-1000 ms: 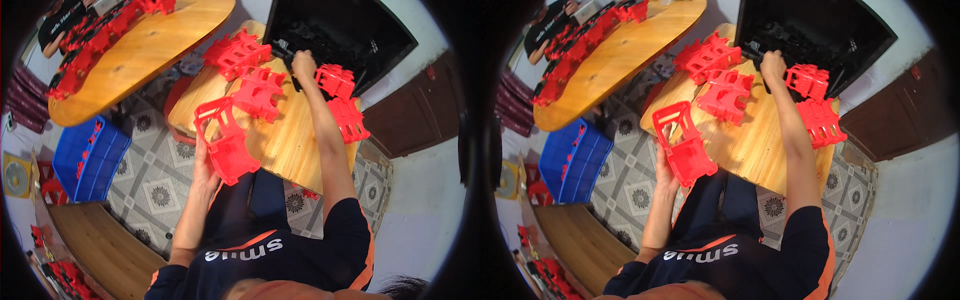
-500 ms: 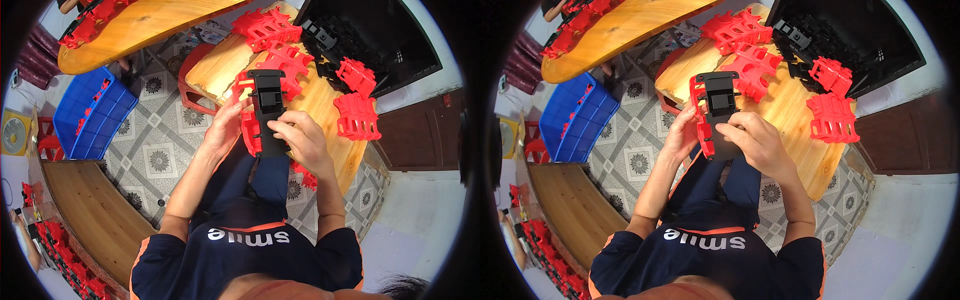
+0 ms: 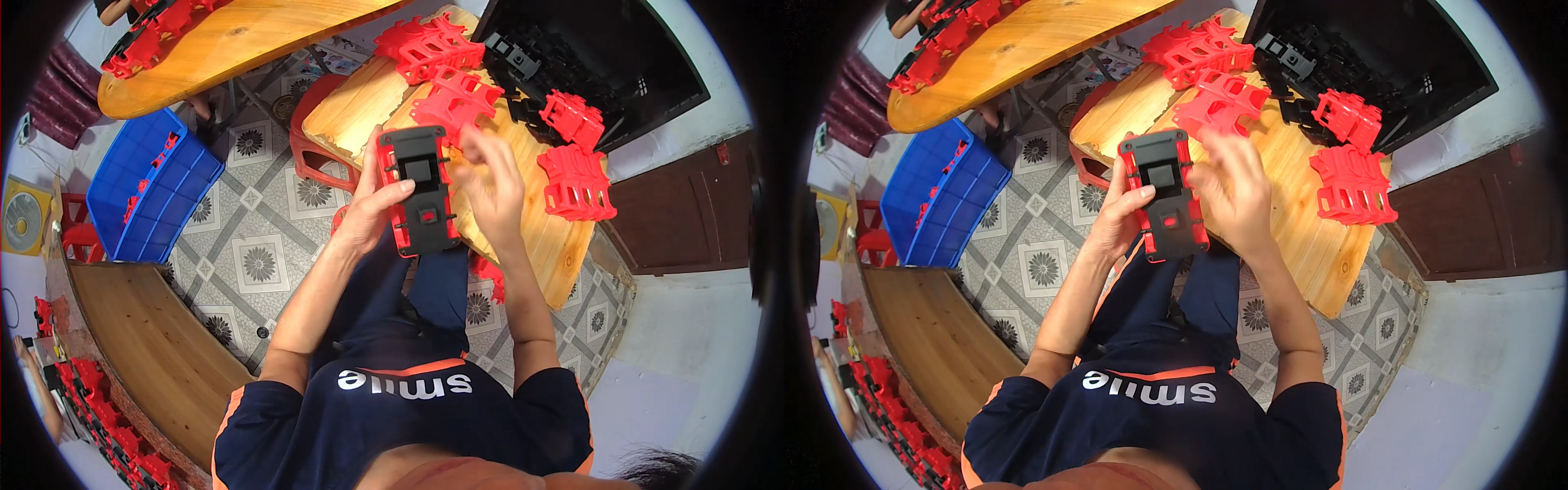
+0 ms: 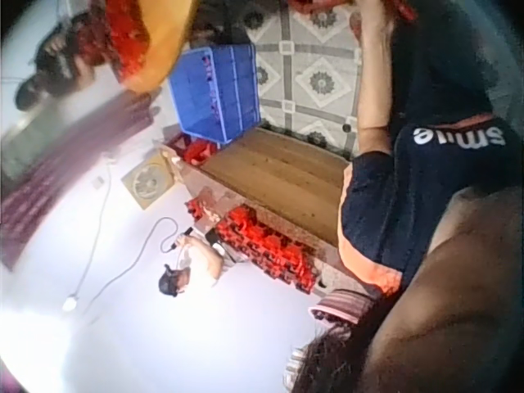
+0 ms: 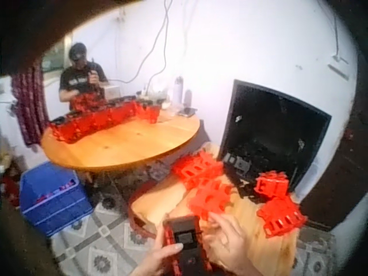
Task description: The recorder is assembling red plastic toy car frames by inserting black interior components.
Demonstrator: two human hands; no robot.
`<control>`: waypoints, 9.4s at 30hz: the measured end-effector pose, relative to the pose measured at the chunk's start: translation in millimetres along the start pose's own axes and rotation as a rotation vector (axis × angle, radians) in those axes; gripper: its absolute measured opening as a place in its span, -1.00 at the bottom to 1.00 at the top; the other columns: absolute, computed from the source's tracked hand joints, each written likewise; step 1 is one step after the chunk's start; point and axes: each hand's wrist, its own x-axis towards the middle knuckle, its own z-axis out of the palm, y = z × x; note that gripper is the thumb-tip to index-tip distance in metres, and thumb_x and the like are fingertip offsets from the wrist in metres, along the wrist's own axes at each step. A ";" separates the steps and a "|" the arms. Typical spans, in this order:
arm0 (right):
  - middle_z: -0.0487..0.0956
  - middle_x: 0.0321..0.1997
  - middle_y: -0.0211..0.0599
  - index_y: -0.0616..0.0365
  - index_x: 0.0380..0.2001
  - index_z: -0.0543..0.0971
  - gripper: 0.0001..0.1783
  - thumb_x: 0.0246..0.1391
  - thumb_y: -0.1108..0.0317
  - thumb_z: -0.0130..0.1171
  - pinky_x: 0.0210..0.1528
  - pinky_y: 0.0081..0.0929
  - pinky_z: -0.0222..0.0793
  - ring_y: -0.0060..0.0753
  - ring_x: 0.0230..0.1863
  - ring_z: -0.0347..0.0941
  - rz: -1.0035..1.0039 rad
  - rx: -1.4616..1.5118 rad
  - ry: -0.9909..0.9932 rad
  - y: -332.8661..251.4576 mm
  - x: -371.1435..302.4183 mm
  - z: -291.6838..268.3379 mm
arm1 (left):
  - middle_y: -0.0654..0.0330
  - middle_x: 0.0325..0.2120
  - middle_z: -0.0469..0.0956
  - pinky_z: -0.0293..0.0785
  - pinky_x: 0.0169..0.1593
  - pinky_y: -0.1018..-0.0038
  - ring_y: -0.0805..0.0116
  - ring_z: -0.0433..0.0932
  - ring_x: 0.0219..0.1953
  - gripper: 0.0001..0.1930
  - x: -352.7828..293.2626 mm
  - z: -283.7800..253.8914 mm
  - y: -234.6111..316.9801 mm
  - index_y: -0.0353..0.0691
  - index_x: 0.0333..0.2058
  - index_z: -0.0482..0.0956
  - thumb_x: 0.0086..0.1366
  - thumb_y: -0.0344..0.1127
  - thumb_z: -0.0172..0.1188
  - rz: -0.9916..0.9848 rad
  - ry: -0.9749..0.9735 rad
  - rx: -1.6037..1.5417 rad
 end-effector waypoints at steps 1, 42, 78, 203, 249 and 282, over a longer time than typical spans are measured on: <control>0.54 -0.14 -0.17 0.30 -0.05 0.57 -0.57 0.20 0.14 0.21 -0.10 -0.39 0.44 -0.31 -0.17 0.51 0.130 0.173 0.045 12.2 4.1 11.0 | 0.01 0.32 0.08 0.15 0.33 0.26 0.19 0.20 0.31 0.02 -4.1 13.8 8.6 -0.04 0.43 -0.34 0.25 -0.23 0.27 0.014 -0.008 0.011; 0.60 -0.05 -0.16 0.32 0.02 0.52 -0.56 0.37 0.13 -0.05 0.02 -0.52 0.40 -0.40 -0.05 0.53 0.555 0.213 0.509 130.0 31.5 -41.2 | -0.03 0.34 0.10 0.13 0.21 -0.23 -0.32 0.06 0.32 -0.21 342.8 -108.7 251.4 0.06 0.27 0.24 0.09 -0.06 0.41 0.814 0.777 1.734; 0.48 0.07 0.17 0.24 0.06 0.49 -0.31 -0.03 -0.05 0.23 0.10 -0.09 0.43 0.16 0.08 0.47 0.692 -0.776 -0.124 322.3 191.6 -4.5 | 0.02 0.31 0.19 0.24 0.31 0.02 0.04 0.25 0.30 -0.31 45.5 -1.8 -6.9 0.14 0.33 0.13 0.31 0.12 0.14 -0.078 0.158 -0.472; 0.55 -0.08 -0.16 0.14 -0.08 0.61 -0.70 0.11 0.56 0.10 -0.04 -0.37 0.38 -0.14 -0.09 0.47 0.269 -0.210 -0.324 212.8 8.8 -54.0 | 0.06 0.15 0.31 0.38 0.23 0.10 0.22 0.41 0.12 -0.24 3.5 -35.7 5.2 -0.03 0.30 0.12 0.21 -0.21 0.34 0.008 0.279 -0.114; 0.52 0.01 -0.29 0.25 0.20 0.33 -0.51 0.27 0.32 0.13 -0.01 -0.53 0.45 -0.55 -0.08 0.49 0.432 0.892 -0.043 -11.4 24.9 86.4 | 0.14 -0.02 0.41 0.39 0.07 0.44 0.39 0.44 -0.02 -0.33 81.7 -12.9 112.5 -0.28 0.23 0.13 0.24 -0.31 0.27 0.659 0.312 0.523; 0.61 -0.21 -0.20 0.24 -0.20 0.51 -0.81 0.19 0.36 0.17 -0.22 -0.38 0.43 -0.28 -0.22 0.58 0.771 -0.510 -0.104 143.9 -33.2 -51.1 | 0.24 0.32 0.18 0.23 0.11 -0.14 -0.16 0.12 0.31 -0.17 295.0 -21.5 -15.9 0.40 0.24 0.31 -0.05 0.07 0.46 0.511 0.123 2.102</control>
